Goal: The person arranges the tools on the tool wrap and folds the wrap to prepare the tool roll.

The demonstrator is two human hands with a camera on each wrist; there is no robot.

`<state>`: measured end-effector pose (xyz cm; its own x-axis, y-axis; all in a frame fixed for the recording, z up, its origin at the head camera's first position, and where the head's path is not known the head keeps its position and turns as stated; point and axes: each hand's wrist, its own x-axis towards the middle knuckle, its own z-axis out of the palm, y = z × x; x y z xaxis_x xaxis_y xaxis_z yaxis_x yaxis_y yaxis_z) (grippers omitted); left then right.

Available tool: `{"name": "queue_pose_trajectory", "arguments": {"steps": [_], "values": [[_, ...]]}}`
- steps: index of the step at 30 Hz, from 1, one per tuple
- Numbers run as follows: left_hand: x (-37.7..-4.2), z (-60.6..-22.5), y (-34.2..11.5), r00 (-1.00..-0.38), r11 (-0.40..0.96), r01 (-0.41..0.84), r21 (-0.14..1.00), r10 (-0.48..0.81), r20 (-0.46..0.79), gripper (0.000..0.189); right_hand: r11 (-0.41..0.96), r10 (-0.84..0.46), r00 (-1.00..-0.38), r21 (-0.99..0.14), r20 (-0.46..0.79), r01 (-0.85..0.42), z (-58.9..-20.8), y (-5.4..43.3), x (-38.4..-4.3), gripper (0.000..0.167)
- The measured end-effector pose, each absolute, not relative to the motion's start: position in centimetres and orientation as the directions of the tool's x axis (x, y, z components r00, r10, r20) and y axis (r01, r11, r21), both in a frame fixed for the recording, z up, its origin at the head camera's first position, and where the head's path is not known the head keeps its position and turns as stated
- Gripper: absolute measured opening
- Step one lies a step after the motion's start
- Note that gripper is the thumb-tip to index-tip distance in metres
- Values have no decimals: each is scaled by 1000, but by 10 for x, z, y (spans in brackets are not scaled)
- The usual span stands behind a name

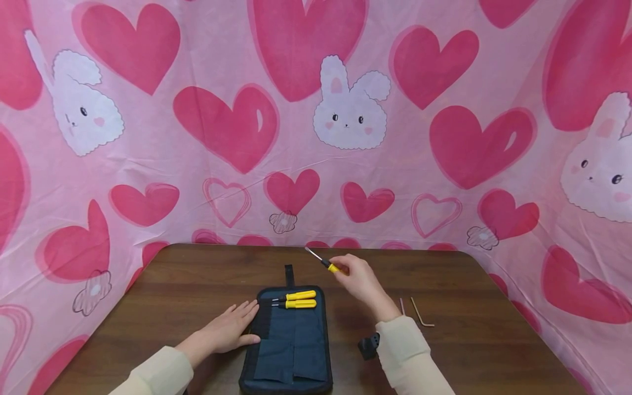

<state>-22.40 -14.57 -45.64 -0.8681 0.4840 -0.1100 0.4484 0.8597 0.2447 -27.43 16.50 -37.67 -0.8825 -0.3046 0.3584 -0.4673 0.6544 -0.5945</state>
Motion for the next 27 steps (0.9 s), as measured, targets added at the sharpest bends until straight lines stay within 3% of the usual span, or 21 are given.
{"name": "queue_pose_trajectory", "arguments": {"steps": [8,15,27], "values": [[-224,-456,-146,-868,859,447,249,484,-112,76,616,-358,-823,-551,442,-564,-379,158,-272,23],[-223,-455,-145,-871,864,434,256,475,-124,76,642,-352,-860,-573,370,-509,-378,151,-272,26],[-224,-455,-145,-870,861,437,259,478,-122,76,633,-386,-857,-577,341,-516,-381,141,-268,28]]}}
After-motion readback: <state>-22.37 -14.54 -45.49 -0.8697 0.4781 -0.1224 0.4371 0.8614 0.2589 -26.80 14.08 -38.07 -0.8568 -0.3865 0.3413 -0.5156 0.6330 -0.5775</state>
